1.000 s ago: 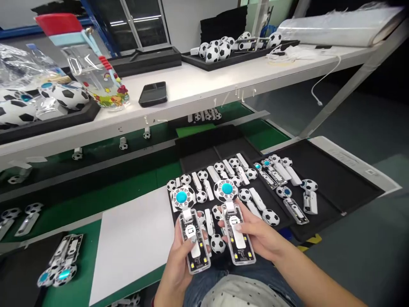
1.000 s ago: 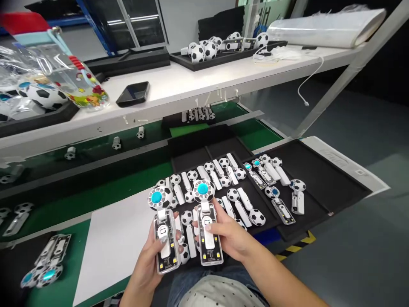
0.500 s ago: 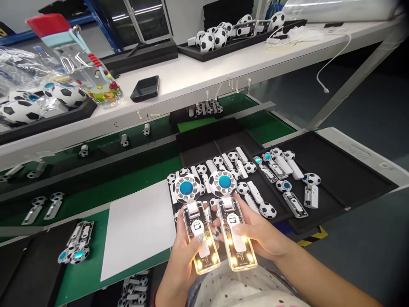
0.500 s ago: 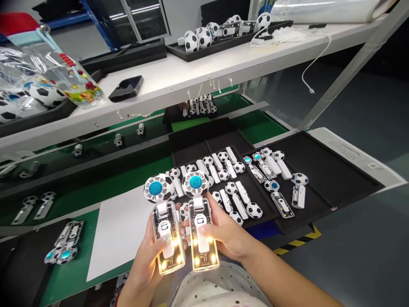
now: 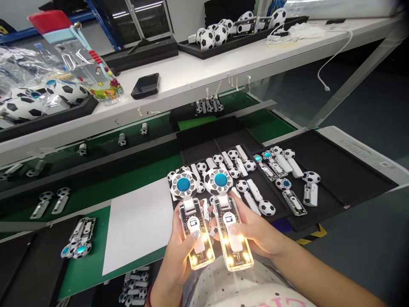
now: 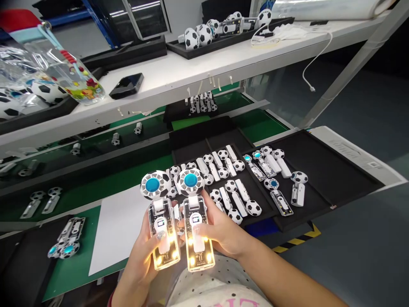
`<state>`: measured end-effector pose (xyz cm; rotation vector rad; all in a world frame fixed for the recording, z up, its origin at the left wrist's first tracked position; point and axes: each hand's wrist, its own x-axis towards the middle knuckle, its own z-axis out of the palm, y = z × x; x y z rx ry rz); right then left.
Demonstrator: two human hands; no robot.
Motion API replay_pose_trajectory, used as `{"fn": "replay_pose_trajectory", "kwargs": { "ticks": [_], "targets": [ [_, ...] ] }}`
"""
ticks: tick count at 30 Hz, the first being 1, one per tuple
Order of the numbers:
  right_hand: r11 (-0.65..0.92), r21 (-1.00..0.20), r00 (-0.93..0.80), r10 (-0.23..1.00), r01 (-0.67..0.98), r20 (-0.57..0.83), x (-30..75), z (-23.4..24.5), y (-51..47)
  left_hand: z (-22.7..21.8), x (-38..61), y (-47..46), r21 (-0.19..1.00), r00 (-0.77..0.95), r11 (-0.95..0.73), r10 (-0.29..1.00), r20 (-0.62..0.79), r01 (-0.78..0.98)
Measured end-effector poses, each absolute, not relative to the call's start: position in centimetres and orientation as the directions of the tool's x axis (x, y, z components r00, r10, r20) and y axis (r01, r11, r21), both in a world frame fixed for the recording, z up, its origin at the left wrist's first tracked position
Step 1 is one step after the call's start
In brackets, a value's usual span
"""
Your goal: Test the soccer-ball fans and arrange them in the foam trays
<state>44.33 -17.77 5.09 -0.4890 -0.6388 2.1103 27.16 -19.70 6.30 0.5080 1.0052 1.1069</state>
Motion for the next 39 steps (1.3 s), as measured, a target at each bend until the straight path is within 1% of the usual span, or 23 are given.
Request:
{"fn": "replay_pose_trajectory", "kwargs": {
  "ticks": [6,11,16,21,29,33,36,39],
  "targets": [
    [-0.496,-0.635,-0.564,0.818,-0.592,-0.113,44.1,5.0,-17.8,6.2,26.6,-19.8,0.756,0.134,0.429,0.897,-0.422,-0.494],
    [-0.526,-0.582,-0.561,0.816,-0.62,-0.141,43.9,4.8,-18.0,6.0,26.4,-20.0,0.786,0.138,0.402,0.913,-0.384,-0.47],
    [-0.558,-0.54,-0.587,0.798,-0.63,-0.138,44.1,4.4,-18.1,6.0,26.0,-20.2,0.772,0.184,0.406,0.913,-0.364,-0.489],
    [-0.557,-0.538,-0.581,0.801,-0.632,-0.147,44.0,4.9,-18.1,5.8,25.9,-20.2,0.758,0.207,0.43,0.902,-0.378,-0.491],
    [-0.514,-0.58,-0.57,0.815,-0.631,-0.103,43.9,5.5,-17.9,6.2,26.4,-20.3,0.75,0.197,0.417,0.908,-0.37,-0.513],
    [-0.519,-0.56,-0.58,0.811,-0.646,-0.082,44.2,5.4,-18.0,6.4,26.6,-20.4,0.75,0.172,0.416,0.907,-0.385,-0.514],
    [-0.528,-0.546,-0.584,0.808,-0.651,-0.085,44.3,5.3,-18.1,6.1,26.5,-20.5,0.748,0.207,0.435,0.899,-0.385,-0.501],
    [-0.54,-0.538,-0.595,0.799,-0.647,-0.087,44.4,5.3,-18.3,5.7,26.3,-20.6,0.748,0.251,0.431,0.902,-0.351,-0.504]
  ]
}}
